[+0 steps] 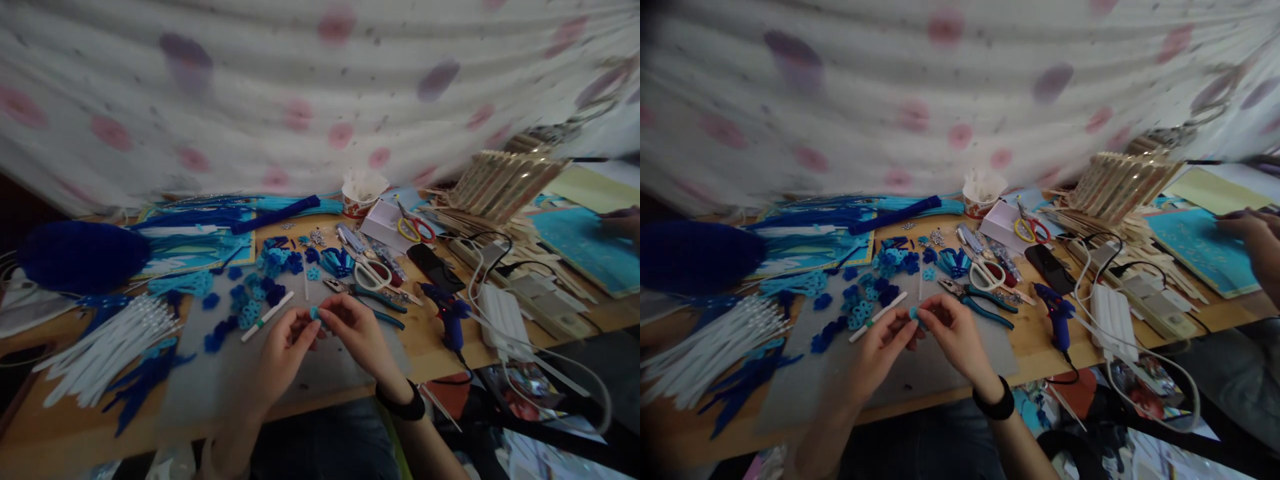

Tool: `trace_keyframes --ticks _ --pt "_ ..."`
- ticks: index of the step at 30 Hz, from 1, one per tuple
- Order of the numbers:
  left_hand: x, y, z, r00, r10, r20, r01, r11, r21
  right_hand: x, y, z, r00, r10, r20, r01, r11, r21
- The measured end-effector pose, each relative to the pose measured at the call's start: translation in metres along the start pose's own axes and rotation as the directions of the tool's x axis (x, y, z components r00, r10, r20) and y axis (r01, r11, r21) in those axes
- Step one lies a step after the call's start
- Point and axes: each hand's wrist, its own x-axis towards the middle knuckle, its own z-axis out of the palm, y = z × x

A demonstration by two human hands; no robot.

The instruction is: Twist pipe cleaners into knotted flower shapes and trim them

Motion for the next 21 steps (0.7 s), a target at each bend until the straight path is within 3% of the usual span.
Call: trace_keyframes --ticks 3,6,9,15,21 --pt "0.001 -0.013 0.006 0.997 0.019 -0.081 -0.017 0.999 0.031 -0.005 0.009 0.006 0.997 -0.036 -0.062 0.029 0.993 -0.114" --pt "0.0 -0.024 0.011 0.989 0.021 -0.149 -0.015 0.999 0.043 -0.013 0.017 0.01 0.997 -0.06 -0.053 0.049 0.982 -0.184" --pt "-0.004 -0.029 0.015 0.986 0.04 -0.163 -0.027 0.997 0.078 -0.018 0.021 0.011 0.994 -0.075 -0.074 0.059 0.979 -0.193" --pt "-0.008 -0.033 0.024 0.971 0.098 -0.22 -0.096 0.995 0.016 -0.022 0.018 0.015 0.982 0.004 -0.19 0.008 0.998 0.064" --pt "-0.007 -0.033 0.027 0.971 0.068 -0.228 -0.073 0.997 -0.016 -0.022 0.017 0.017 0.98 0.079 -0.185 -0.043 0.981 0.191"
